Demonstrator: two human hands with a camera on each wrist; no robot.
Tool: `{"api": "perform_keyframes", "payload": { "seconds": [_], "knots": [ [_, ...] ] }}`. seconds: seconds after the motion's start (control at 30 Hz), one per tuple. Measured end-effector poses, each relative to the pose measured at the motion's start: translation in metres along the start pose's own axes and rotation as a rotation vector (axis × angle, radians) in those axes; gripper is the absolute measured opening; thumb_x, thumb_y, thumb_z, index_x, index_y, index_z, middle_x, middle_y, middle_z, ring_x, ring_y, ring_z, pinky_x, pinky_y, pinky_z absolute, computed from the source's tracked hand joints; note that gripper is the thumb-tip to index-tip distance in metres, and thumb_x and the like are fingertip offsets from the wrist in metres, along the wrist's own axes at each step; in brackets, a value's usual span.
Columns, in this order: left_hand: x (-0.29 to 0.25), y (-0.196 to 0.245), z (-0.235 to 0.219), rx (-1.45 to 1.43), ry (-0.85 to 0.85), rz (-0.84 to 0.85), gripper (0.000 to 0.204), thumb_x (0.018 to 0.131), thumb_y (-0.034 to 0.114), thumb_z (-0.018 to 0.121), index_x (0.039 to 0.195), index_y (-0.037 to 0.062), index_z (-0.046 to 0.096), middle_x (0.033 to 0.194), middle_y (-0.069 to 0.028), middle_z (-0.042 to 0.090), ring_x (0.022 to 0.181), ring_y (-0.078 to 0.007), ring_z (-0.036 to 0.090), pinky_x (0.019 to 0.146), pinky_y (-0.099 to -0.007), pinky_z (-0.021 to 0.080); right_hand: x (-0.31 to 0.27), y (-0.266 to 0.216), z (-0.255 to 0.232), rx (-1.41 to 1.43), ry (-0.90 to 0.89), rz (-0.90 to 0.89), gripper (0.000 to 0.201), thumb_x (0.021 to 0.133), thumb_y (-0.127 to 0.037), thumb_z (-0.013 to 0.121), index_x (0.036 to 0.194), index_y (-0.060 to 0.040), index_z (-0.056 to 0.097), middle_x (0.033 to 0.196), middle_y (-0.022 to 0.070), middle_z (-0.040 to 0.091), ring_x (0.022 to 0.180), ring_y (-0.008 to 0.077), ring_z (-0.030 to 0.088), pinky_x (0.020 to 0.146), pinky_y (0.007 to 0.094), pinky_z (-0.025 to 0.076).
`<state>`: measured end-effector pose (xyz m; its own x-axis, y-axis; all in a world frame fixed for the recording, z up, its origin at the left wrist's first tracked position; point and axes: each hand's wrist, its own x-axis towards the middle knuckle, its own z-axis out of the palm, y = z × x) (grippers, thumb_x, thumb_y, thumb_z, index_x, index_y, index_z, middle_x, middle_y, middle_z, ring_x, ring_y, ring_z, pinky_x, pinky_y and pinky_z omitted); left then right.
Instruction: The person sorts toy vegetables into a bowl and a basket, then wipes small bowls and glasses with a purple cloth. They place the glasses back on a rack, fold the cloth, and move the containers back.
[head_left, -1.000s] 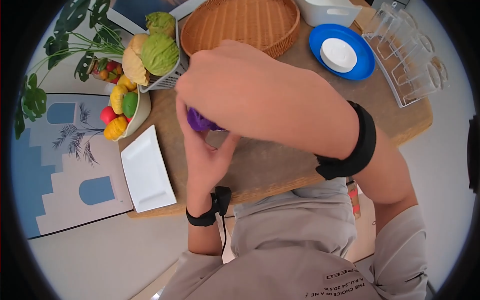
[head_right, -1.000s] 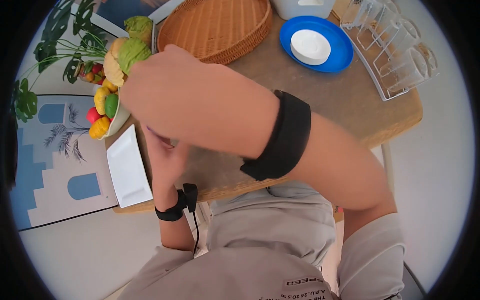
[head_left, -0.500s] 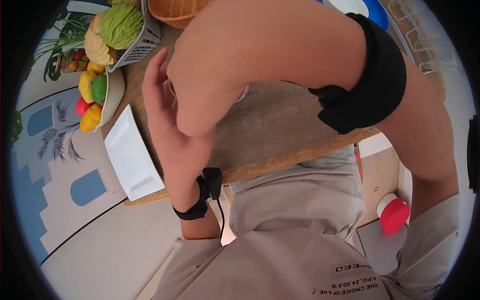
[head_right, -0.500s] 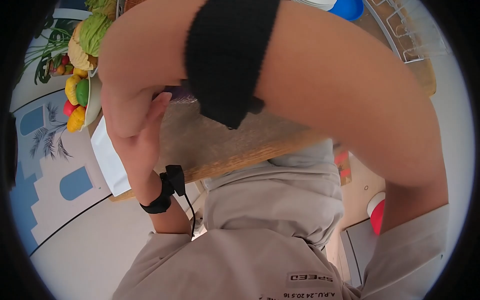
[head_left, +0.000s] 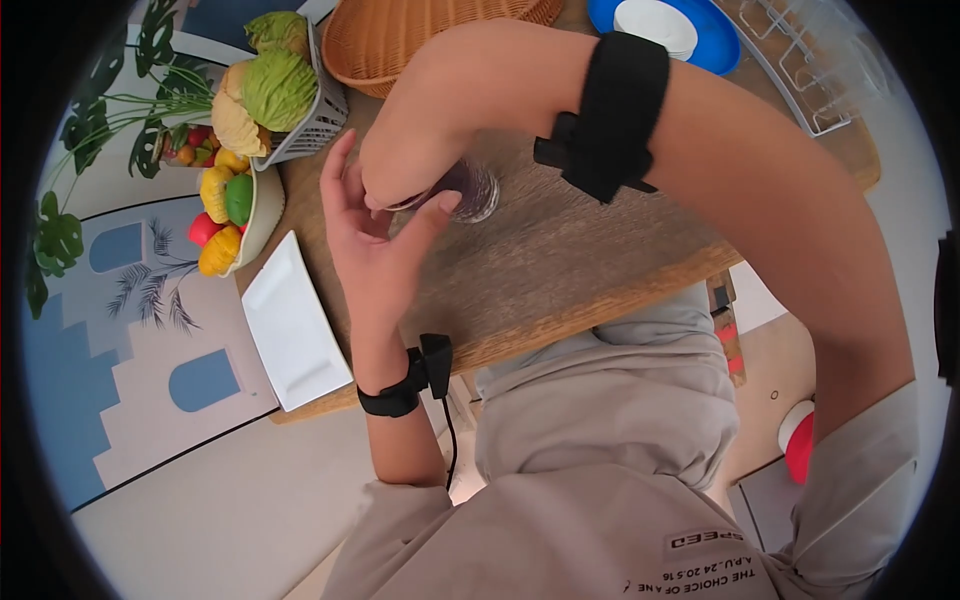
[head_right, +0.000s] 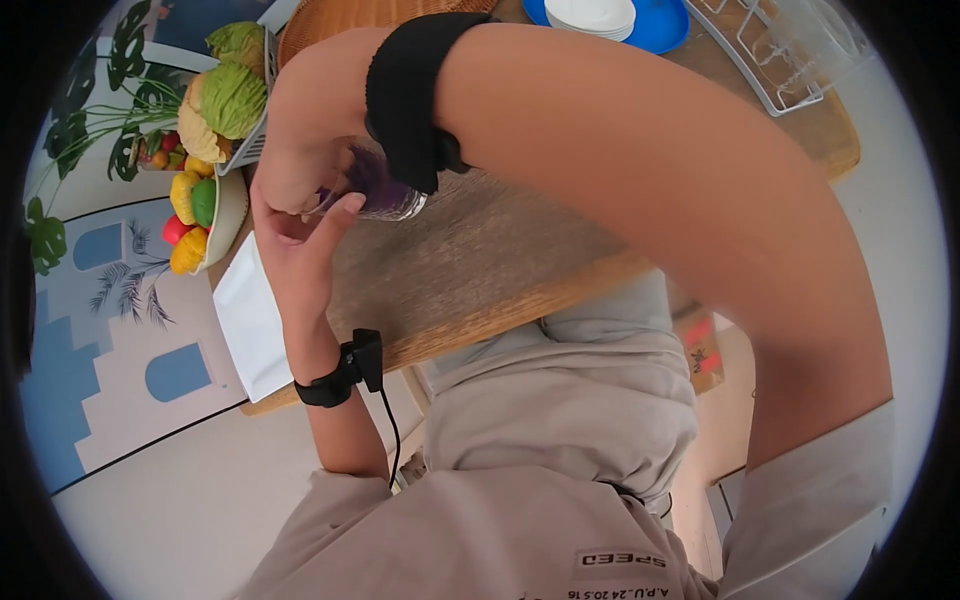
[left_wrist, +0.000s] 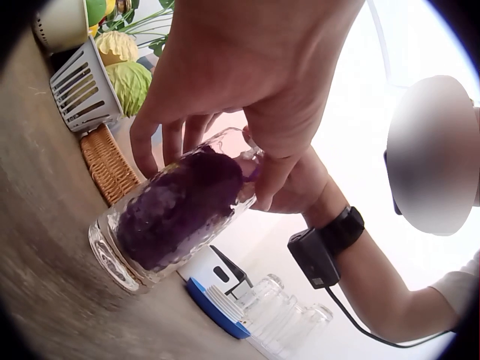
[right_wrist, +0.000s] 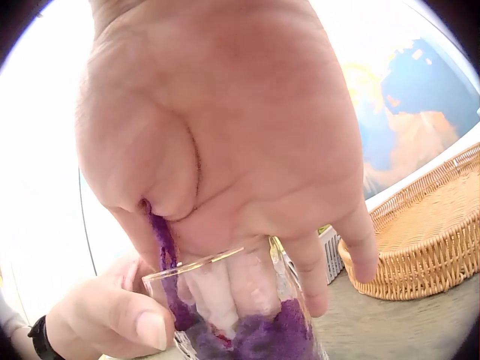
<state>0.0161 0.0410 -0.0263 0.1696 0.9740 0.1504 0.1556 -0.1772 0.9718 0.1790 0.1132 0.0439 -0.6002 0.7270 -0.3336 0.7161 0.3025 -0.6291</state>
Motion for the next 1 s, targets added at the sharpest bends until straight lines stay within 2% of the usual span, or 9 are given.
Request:
{"api": "perform_keyframes", "payload": {
  "seconds": [0.13,0.2,0.3,0.33,0.43,0.53,0.63,0.77,1.0],
  "knots": [
    [0.002,0.008,0.002,0.057,-0.01,0.061,0.097,0.072,-0.003,0.085,0.151,0.0032,0.029,0.132,-0.0107,0.055,0.121,-0.0217,0.058,0.105,-0.0365,0.047,-0.032,0.0,-0.016,-0.138,-0.072,-0.069,0.03,0.073,-0.02,0.067,0.098,-0.0075,0.077,0.095,0.0137,0.073,0.085,0.0275,0.068,0.074,0.0391,0.053],
    [0.005,0.013,0.003,0.048,-0.031,0.069,0.095,0.072,-0.002,0.086,0.15,0.0029,0.032,0.131,-0.0106,0.056,0.119,-0.0206,0.058,0.103,-0.0351,0.048,0.01,-0.008,-0.003,-0.323,-0.078,0.045,0.033,0.075,-0.022,0.07,0.104,-0.0084,0.077,0.099,0.0143,0.073,0.091,0.0286,0.069,0.079,0.0409,0.054],
    [0.014,-0.006,0.0,0.142,-0.116,0.158,0.084,0.071,0.0,0.087,0.142,0.0024,0.041,0.125,-0.0093,0.059,0.113,-0.0176,0.059,0.096,-0.033,0.05,0.011,-0.007,-0.001,-0.504,-0.014,-0.181,0.034,0.077,-0.023,0.073,0.109,-0.0103,0.077,0.103,0.0133,0.074,0.096,0.0298,0.07,0.084,0.0435,0.053],
    [0.014,-0.012,0.005,0.072,-0.1,0.077,0.073,0.072,0.002,0.088,0.132,0.0023,0.047,0.119,-0.0077,0.061,0.108,-0.0155,0.059,0.091,-0.0316,0.051,0.01,-0.011,-0.001,-0.525,-0.03,-0.143,0.035,0.079,-0.022,0.073,0.112,-0.0124,0.077,0.107,0.0123,0.074,0.099,0.0302,0.07,0.085,0.0432,0.053],
    [0.016,-0.016,0.011,0.035,-0.043,0.133,0.067,0.076,-0.007,0.079,0.135,0.0005,0.048,0.12,-0.0081,0.062,0.104,-0.0155,0.064,0.091,-0.0291,0.052,0.01,-0.012,-0.001,-0.558,-0.021,-0.153,0.036,0.08,-0.024,0.072,0.114,-0.0128,0.076,0.11,0.013,0.074,0.099,0.0313,0.07,0.085,0.0429,0.053],
    [0.014,-0.013,0.016,-0.031,-0.027,0.117,0.066,0.071,0.003,0.088,0.125,0.0032,0.049,0.113,-0.0063,0.061,0.103,-0.014,0.06,0.089,-0.0314,0.051,0.006,-0.01,0.0,-0.532,-0.005,-0.17,0.039,0.08,-0.025,0.071,0.116,-0.0129,0.075,0.112,0.0139,0.073,0.1,0.0308,0.07,0.085,0.0428,0.053],
    [0.015,-0.02,0.015,-0.004,-0.028,0.185,0.063,0.072,0.005,0.087,0.122,0.0038,0.049,0.111,-0.0055,0.061,0.101,-0.0138,0.06,0.089,-0.0319,0.05,0.002,-0.018,-0.007,-0.426,-0.031,0.037,0.042,0.078,-0.024,0.07,0.118,-0.0096,0.074,0.112,0.0154,0.073,0.101,0.0291,0.069,0.085,0.0428,0.054],
    [0.019,-0.034,0.015,0.011,-0.001,0.208,0.064,0.074,0.009,0.086,0.124,0.0039,0.046,0.11,-0.0059,0.06,0.101,-0.0152,0.059,0.089,-0.0323,0.049,-0.035,-0.043,-0.018,-0.638,-0.113,-0.028,0.045,0.077,-0.022,0.073,0.118,-0.0037,0.073,0.111,0.0163,0.073,0.099,0.0289,0.07,0.083,0.043,0.055],
    [0.01,-0.029,0.027,0.005,0.077,0.244,0.064,0.077,0.005,0.081,0.13,0.0042,0.045,0.117,-0.0081,0.058,0.106,-0.0184,0.059,0.095,-0.0333,0.047,-0.025,-0.037,-0.009,-0.677,0.011,-0.078,0.039,0.079,-0.02,0.081,0.113,-0.0027,0.075,0.103,0.0148,0.075,0.094,0.0335,0.071,0.081,0.0439,0.056]
  ]
}}
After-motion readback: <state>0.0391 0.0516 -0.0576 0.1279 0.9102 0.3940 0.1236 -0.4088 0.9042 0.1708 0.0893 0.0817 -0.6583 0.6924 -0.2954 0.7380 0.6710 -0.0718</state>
